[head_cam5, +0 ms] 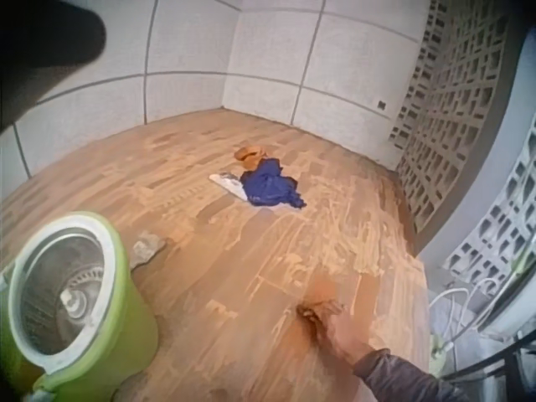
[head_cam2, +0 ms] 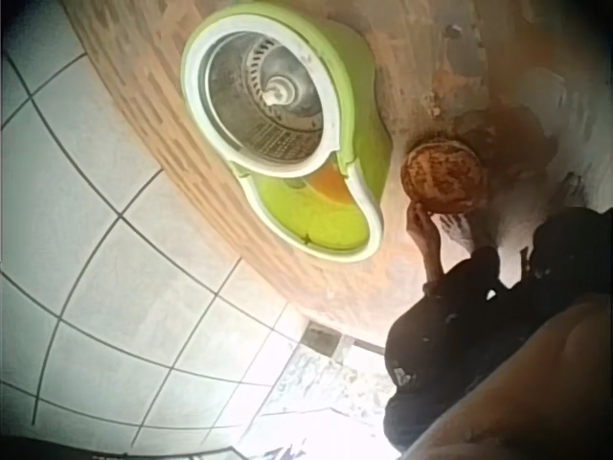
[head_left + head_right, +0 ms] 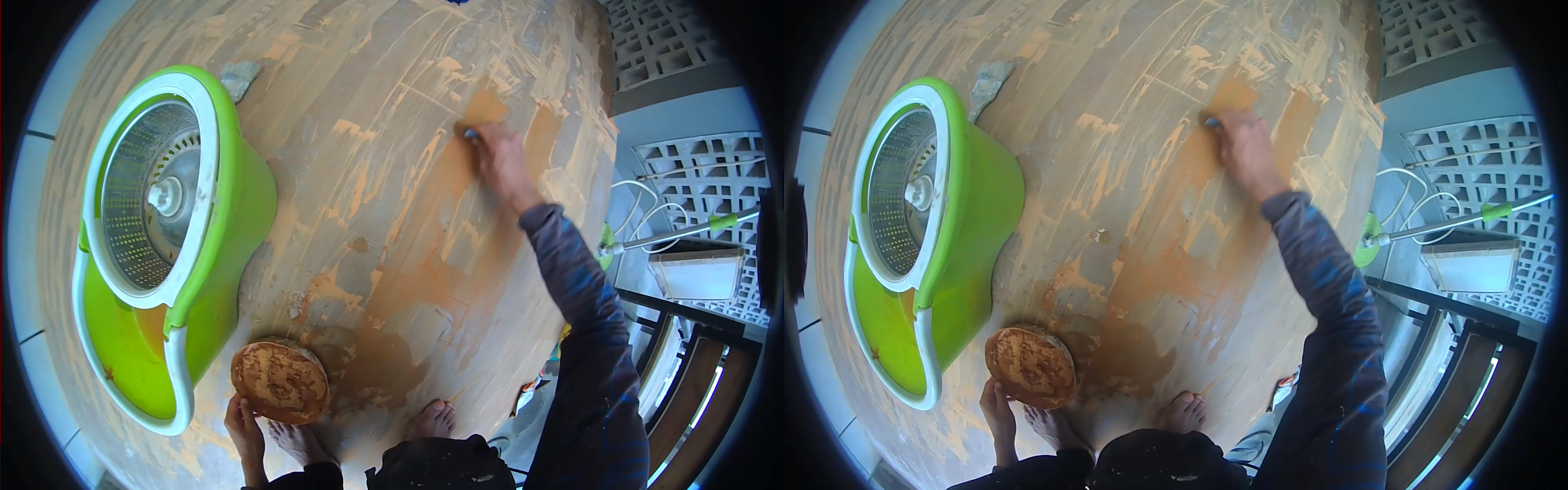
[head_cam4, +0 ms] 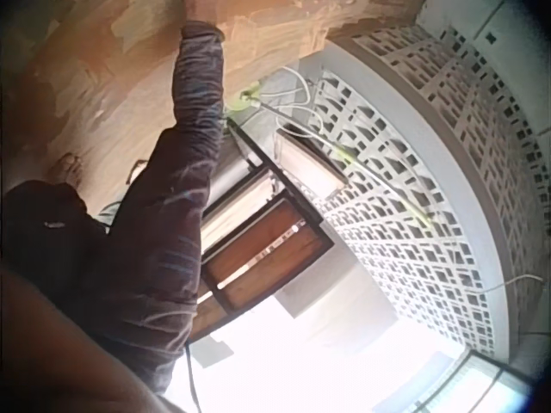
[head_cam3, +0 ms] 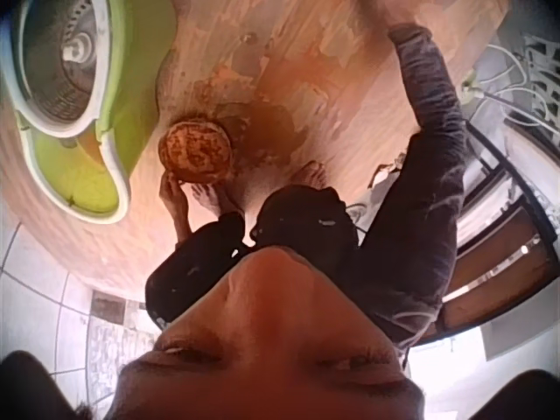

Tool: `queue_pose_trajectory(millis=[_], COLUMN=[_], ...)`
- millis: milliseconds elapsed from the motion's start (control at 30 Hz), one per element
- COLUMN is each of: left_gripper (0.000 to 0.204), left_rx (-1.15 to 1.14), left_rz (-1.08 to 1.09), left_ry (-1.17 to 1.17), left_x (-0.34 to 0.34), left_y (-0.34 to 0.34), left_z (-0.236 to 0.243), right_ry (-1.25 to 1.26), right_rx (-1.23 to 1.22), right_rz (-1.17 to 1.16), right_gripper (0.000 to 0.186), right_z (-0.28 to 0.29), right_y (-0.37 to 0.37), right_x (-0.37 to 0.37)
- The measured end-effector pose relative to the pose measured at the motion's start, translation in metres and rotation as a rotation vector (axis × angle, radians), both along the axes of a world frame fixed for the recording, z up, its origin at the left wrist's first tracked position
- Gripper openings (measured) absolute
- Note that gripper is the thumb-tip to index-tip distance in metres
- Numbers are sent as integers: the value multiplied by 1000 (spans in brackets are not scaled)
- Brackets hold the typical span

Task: The person pours grout powder from a bag into a bowl containing liquid, stirs the mixture using a putty knife, and spreads the paste into the gaps of a tiled floor using a putty knife and a small block of wood while occasionally wiping the area with a cloth.

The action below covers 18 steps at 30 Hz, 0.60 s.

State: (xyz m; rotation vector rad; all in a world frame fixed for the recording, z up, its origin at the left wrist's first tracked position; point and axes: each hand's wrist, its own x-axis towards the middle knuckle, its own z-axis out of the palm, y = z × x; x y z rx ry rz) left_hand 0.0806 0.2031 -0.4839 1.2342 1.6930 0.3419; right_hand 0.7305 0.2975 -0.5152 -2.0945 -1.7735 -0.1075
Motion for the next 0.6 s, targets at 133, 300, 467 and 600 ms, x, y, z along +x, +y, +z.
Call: queue_pose_trajectory(millis=[133,300,467,600], left_gripper=[30,30,31,32], left_rx=[54,20,29,1], left_rz=[44,-26,-8,42], left_ry=[9,69,59,-2], left_x=[2,0,-9,-15], left_y=[-1,0,-8,-10], left_z=[8,14,13,20], right_ry=[131,232,-84,86], right_rx=[-146,54,119,105], right_rz=[153,-64,-227,34], right_gripper=[29,27,24,28], right_z=[27,25,-4,-4], right_y=[-54,-16,35,-16], right_x=[-99,-38,18,-85])
